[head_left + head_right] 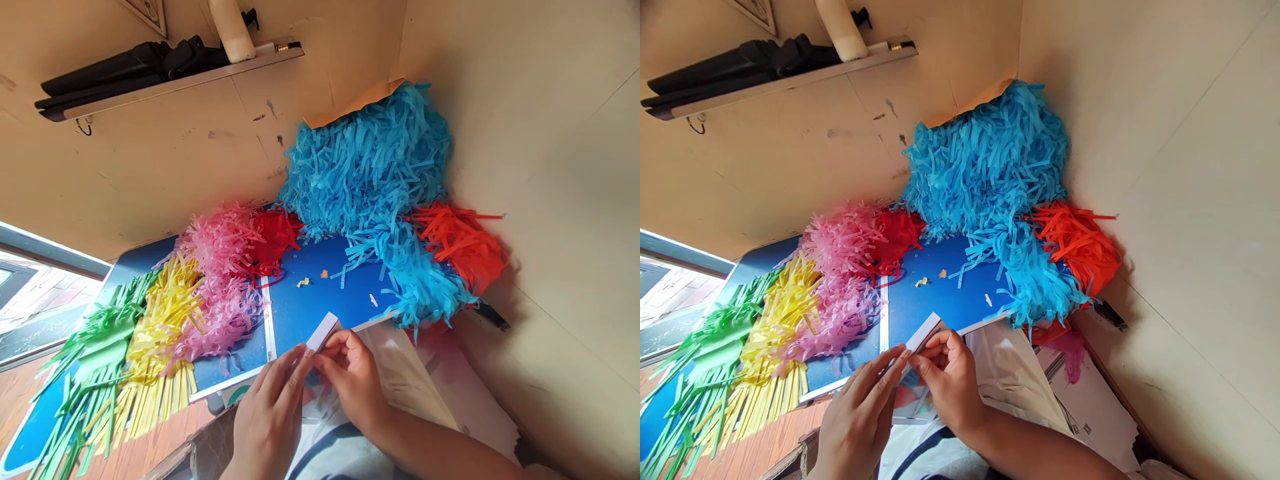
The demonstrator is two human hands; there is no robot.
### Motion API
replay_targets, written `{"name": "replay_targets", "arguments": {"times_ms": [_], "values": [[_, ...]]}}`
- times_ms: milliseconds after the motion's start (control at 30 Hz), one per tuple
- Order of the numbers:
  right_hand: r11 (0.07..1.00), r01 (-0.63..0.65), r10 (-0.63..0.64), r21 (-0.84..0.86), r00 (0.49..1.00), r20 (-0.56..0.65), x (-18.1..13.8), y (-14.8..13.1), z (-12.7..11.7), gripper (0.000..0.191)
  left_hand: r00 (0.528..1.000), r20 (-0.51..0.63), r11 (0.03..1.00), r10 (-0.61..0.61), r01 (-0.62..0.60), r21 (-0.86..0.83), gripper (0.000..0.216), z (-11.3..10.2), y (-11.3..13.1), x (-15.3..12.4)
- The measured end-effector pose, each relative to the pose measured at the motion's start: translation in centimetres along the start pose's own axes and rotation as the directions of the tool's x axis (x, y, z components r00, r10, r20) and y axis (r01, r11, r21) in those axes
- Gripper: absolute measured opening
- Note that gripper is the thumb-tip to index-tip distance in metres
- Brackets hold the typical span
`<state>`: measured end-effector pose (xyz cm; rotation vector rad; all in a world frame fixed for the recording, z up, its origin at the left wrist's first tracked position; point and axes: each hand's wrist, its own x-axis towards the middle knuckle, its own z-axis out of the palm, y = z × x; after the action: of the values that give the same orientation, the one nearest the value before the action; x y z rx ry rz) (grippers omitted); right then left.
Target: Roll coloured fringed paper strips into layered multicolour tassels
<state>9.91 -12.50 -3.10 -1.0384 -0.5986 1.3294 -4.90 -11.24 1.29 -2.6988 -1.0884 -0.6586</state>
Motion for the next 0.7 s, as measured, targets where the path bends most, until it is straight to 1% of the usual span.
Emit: {"name": "replay_targets", "arguments": {"times_ms": [67, 133, 200, 267, 300, 333, 367, 400, 433, 467, 500, 533, 600, 700], "values": [[0.987, 0.029, -0.033, -0.158, 0.999, -0.020, 0.3, 0.3, -0.3, 0.028, 1.000, -0.004, 1.000, -0.010, 0.010, -0.012, 0.035, 0.0, -0.1, -0.1], [0.943, 0.061, -0.084, -0.327, 0.995, -0.057, 0.8, 0.7, -0.8, 0.031, 1.000, 0.000, 1.000, -0.014, 0.014, -0.018, 0.034, 0.0, -0.2, -0.1], [0.877, 0.110, -0.186, -0.468, 0.975, -0.120, 1.5, 0.9, -1.8, 0.039, 1.000, -0.004, 0.999, -0.017, 0.017, -0.034, 0.033, -0.1, -0.3, -0.2], [0.812, 0.186, -0.322, -0.553, 0.933, -0.159, 2.5, 0.7, -3.0, 0.046, 0.999, -0.016, 0.997, -0.030, 0.029, -0.068, 0.033, -0.4, -0.4, -0.2], [0.793, 0.227, -0.357, -0.565, 0.925, -0.128, 3.0, 0.5, -3.7, 0.049, 0.999, -0.020, 0.995, -0.040, 0.038, -0.092, 0.032, -0.6, -0.5, -0.2], [0.791, 0.268, -0.351, -0.549, 0.935, -0.049, 3.5, 0.2, -4.3, 0.049, 0.999, -0.017, 0.992, -0.041, 0.039, -0.116, 0.032, -0.8, -0.7, -0.1], [0.803, 0.299, -0.310, -0.515, 0.948, 0.067, 3.8, -0.2, -4.8, 0.046, 0.999, -0.012, 0.991, -0.037, 0.035, -0.132, 0.031, -1.1, -0.8, -0.1], [0.821, 0.315, -0.251, -0.477, 0.948, 0.194, 4.0, -0.6, -5.1, 0.041, 0.999, -0.005, 0.991, -0.032, 0.031, -0.134, 0.030, -1.4, -0.9, 0.0], [0.832, 0.325, -0.196, -0.450, 0.931, 0.309, 4.0, -1.0, -5.3, 0.035, 1.000, -0.001, 0.992, -0.027, 0.026, -0.121, 0.031, -1.7, -1.0, 0.1], [0.831, 0.340, -0.161, -0.441, 0.905, 0.394, 3.8, -1.3, -5.3, 0.032, 1.000, 0.001, 0.995, -0.028, 0.028, -0.093, 0.035, -1.9, -1.1, 0.2], [0.814, 0.369, -0.159, -0.449, 0.884, 0.439, 3.5, -1.7, -5.2, 0.031, 0.999, 0.001, 0.998, -0.037, 0.037, -0.057, 0.040, -2.1, -1.2, 0.3], [0.783, 0.409, -0.186, -0.468, 0.872, 0.452, 3.2, -1.9, -5.0, 0.031, 0.999, 0.000, 0.999, -0.046, 0.046, -0.022, 0.042, -2.3, -1.3, 0.4], [0.712, 0.491, -0.260, -0.502, 0.848, 0.462, 2.3, -2.4, -4.6, 0.030, 0.999, 0.017, 0.999, -0.045, 0.045, 0.007, 0.040, -2.6, -1.5, 0.6], [0.654, 0.547, -0.318, -0.523, 0.826, 0.466, 1.4, -2.9, -4.3, 0.031, 0.995, 0.089, 0.997, -0.049, 0.053, -0.050, 0.035, -3.1, -1.7, 0.4]]}}
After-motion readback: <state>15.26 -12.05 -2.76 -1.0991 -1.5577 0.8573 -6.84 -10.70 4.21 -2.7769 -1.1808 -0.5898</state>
